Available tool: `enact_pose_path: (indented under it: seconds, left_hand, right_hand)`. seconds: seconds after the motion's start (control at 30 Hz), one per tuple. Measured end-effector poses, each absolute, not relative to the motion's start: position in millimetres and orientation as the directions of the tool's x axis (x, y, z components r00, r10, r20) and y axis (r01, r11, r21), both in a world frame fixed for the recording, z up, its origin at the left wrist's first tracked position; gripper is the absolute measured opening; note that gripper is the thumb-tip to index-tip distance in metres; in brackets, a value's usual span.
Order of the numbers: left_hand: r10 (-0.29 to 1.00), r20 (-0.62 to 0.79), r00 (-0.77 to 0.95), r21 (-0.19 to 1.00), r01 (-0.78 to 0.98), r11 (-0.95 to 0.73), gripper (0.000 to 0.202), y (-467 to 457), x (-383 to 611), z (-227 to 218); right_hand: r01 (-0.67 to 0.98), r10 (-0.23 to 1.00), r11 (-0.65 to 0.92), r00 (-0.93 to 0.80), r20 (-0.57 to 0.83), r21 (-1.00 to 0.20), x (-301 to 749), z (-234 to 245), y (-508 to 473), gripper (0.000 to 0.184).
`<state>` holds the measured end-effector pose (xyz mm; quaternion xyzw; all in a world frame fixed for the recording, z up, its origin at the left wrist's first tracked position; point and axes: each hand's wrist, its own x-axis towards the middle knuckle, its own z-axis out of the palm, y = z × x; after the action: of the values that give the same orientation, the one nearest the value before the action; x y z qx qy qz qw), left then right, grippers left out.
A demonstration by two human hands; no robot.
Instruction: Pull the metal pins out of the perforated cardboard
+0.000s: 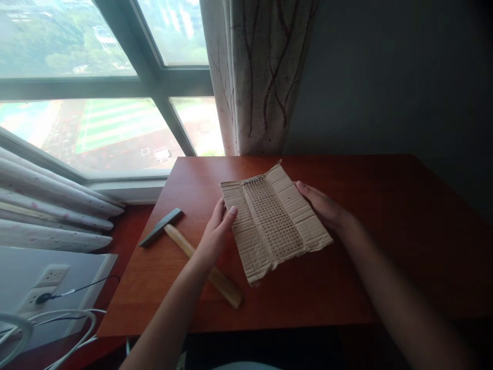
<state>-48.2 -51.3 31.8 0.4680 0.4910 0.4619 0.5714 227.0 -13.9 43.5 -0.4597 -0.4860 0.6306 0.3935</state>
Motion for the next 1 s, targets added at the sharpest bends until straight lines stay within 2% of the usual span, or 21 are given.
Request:
enact_pose_path:
  seconds: [0.07, 0.1, 0.17, 0.2, 0.27, 0.33, 0.4, 0.47, 0.7, 0.9, 1.0]
  left_hand:
    - [0.998, -0.058, -0.039, 0.993, 0.100, 0.062, 0.065, -44.6, -63.5, 35.9]
    - [0.992, 0.025, -0.127, 0.975, 0.221, 0.003, 0.066, -40.8, -70.5, 40.2]
    - [0.936, 0.261, -0.236, 0.865, 0.487, -0.119, 0.058, -32.4, -78.7, 53.0]
    - [0.913, 0.350, -0.210, 0.790, 0.589, -0.167, 0.048, -27.7, -79.0, 60.7]
    - [0.905, 0.426, -0.004, 0.627, 0.722, -0.292, 0.027, -16.8, -71.8, 75.1]
    - [0.889, 0.406, 0.211, 0.469, 0.787, -0.401, 0.019, -4.4, -58.1, 84.0]
    - [0.885, 0.361, 0.294, 0.340, 0.842, -0.418, 0.017, 7.7, -43.9, 85.8]
    - [0.897, 0.321, 0.305, 0.279, 0.875, -0.397, 0.017, 17.4, -34.2, 82.4]
    - [0.904, 0.311, 0.294, 0.339, 0.855, -0.394, 0.019, 26.1, -36.6, 72.3]
    - [0.888, 0.355, 0.293, 0.424, 0.796, -0.432, 0.018, 30.9, -40.8, 66.7]
    - [0.868, 0.438, 0.235, 0.486, 0.750, -0.448, 0.016, 28.9, -38.4, 71.8]
  right_hand:
    - [0.148, 0.988, -0.030, -0.146, -0.052, -0.989, 232.8, 58.4, -8.0, 0.040]
    - [0.276, 0.996, 0.069, -0.066, 0.053, -0.959, 233.9, 68.9, -6.7, 0.037]
    - [0.518, 0.958, 0.258, -0.031, 0.284, -0.816, 229.4, 93.0, -7.8, 0.028]
    - [0.594, 0.935, 0.319, -0.067, 0.349, -0.739, 223.1, 104.5, -9.7, 0.023]
    - [0.670, 0.904, 0.414, -0.228, 0.361, -0.616, 203.7, 120.9, -13.8, 0.018]
    - [0.723, 0.862, 0.506, -0.415, 0.289, -0.470, 180.8, 123.5, -16.1, 0.017]
    - [0.772, 0.837, 0.546, -0.492, 0.238, -0.326, 162.1, 112.9, -15.5, 0.017]
    - [0.787, 0.831, 0.555, -0.508, 0.228, -0.269, 152.2, 95.7, -13.9, 0.018]
    - [0.763, 0.801, 0.590, -0.515, 0.304, -0.262, 158.9, 62.8, -15.4, 0.035]
    - [0.750, 0.800, 0.592, -0.502, 0.329, -0.294, 160.1, 57.6, -13.9, 0.036]
    - [0.748, 0.800, 0.591, -0.499, 0.332, -0.301, 160.3, 54.4, -13.6, 0.035]
